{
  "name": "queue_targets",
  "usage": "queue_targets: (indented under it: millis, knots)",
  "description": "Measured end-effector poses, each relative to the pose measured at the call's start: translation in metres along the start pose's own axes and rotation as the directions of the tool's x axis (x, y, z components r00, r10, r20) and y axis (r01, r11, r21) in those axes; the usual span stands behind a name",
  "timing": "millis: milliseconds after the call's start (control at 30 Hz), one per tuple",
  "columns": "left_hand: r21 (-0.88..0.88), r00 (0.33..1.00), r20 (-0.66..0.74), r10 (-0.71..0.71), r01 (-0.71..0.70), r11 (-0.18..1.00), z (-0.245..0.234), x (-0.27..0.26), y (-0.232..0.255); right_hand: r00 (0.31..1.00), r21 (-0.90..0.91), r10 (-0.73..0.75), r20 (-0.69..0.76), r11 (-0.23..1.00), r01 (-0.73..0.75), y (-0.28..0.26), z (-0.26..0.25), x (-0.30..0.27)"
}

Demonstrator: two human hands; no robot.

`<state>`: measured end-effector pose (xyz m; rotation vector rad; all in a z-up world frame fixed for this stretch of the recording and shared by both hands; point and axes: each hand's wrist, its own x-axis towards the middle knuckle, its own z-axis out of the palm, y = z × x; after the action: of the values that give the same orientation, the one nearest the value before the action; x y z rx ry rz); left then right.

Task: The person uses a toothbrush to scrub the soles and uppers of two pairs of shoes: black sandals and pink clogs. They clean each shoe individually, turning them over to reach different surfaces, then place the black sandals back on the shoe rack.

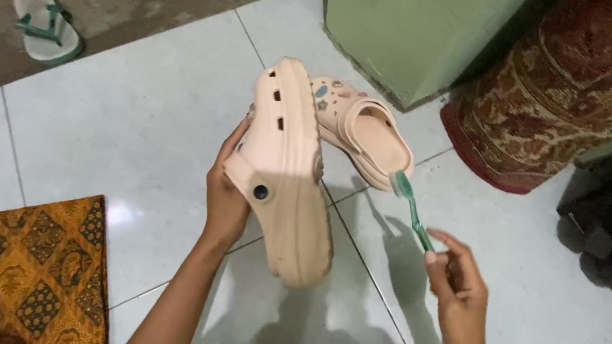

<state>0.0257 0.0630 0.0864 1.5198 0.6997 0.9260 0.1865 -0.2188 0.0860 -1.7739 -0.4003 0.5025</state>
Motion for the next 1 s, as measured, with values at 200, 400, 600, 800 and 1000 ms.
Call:
queue_targets:
  millis: [200,400,600,800,1000]
  knots:
    - [-0.186,0.999,-0.022,-0.031,0.026,0.982,-0.02,0.006,-0.018,0.506,-0.176,-0.519,0.689,0.557,0.812,-0.073,0.015,0.033]
    - [-0.291,0.994,0.103,-0.032,0.061,0.955,-0.021,0.012,0.004,0.48,-0.694,-0.806,0.345,0.125,0.709,-0.128,0.035,0.138]
    - [-0.58,0.969,0.174,-0.175,0.244,0.777,-0.009,0.006,0.039,0.838,-0.203,-0.525,0.148,0.813,0.545,-0.138,0.054,0.089]
    - [-0.507,0.976,0.1,-0.195,0.219,0.834,-0.018,-0.028,0.027,0.897,-0.022,-0.387,0.215,0.916,0.401,-0.13,0.064,0.058]
    - [-0.498,0.976,0.086,-0.199,0.215,0.84,-0.029,-0.048,0.024,0.773,-0.067,-0.53,0.348,0.809,0.584,-0.12,0.059,0.069]
